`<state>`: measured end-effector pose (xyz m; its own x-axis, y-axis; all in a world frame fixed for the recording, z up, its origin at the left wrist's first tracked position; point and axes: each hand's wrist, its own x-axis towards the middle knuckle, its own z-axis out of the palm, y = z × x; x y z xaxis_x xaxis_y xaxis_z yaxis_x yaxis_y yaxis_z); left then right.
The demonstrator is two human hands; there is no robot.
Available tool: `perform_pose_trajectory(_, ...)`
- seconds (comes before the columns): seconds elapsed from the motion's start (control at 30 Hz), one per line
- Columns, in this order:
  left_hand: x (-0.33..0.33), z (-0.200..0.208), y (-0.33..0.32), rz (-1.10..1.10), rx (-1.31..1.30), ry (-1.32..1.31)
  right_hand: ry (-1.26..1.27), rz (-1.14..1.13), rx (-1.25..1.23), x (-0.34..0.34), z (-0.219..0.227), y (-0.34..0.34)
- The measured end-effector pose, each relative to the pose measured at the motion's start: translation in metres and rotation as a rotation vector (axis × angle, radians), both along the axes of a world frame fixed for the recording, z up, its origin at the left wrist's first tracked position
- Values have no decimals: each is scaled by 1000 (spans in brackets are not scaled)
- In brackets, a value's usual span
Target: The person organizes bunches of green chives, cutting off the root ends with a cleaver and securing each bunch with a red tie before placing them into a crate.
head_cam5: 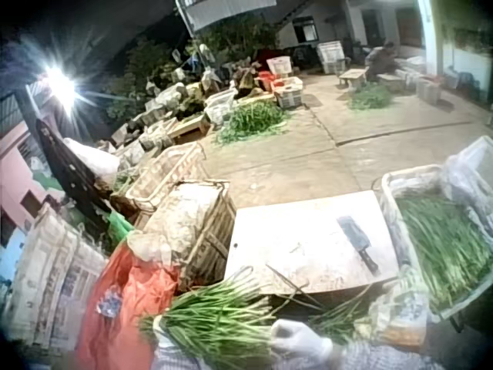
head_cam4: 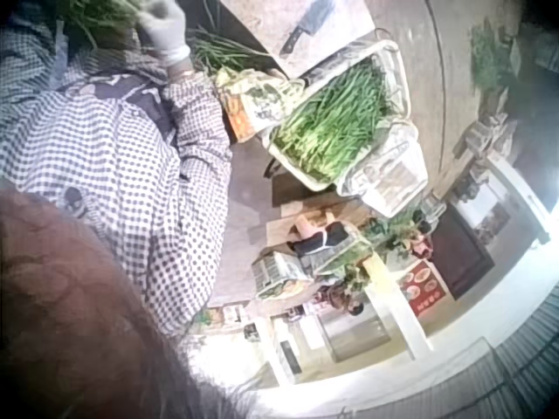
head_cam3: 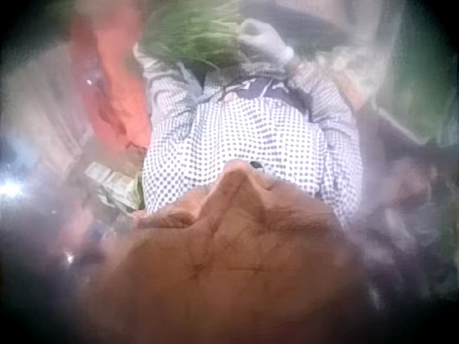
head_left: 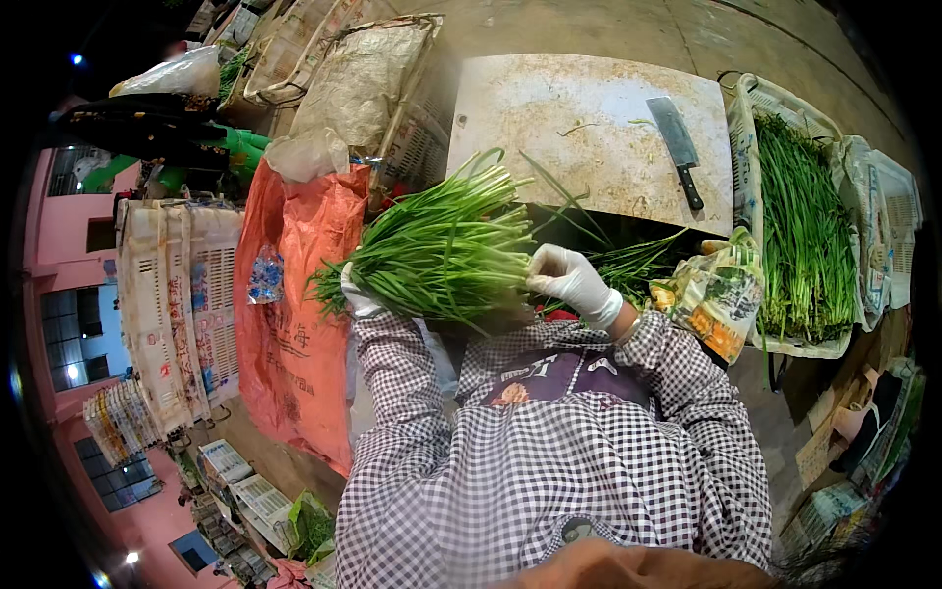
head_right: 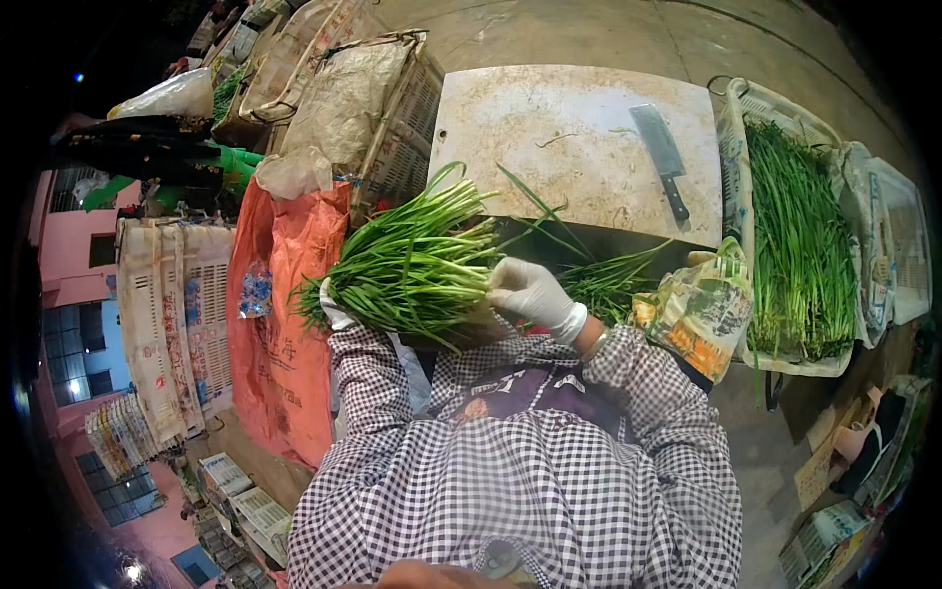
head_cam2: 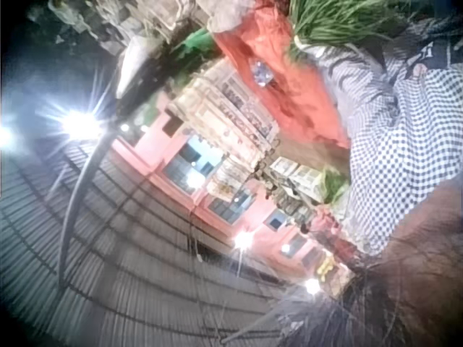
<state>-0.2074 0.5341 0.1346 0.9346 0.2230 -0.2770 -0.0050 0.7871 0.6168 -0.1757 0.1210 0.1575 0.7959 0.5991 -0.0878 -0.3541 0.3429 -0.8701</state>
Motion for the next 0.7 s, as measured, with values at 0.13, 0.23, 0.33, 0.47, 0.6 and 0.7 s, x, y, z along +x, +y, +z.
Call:
perform_pose_trajectory(0.13,0,-5,1,55,-17,51,44,-43,-71,11,-9,2)
perform_pose_trajectory(0.23,5,-11,9,85,76,57,202,-92,-127,21,-15,5)
perform_pose_trajectory(0.33,1,-17,16,-55,107,-63,352,-4,-165,29,-24,14)
perform_pose_trajectory(0.47,8,-7,4,20,62,68,321,126,-323,35,-9,16)
perform_pose_trajectory(0.6,8,6,-11,54,70,27,135,50,-195,20,-33,40)
perform_pose_trajectory(0.7,10,9,-12,76,75,78,92,22,-221,16,-18,44)
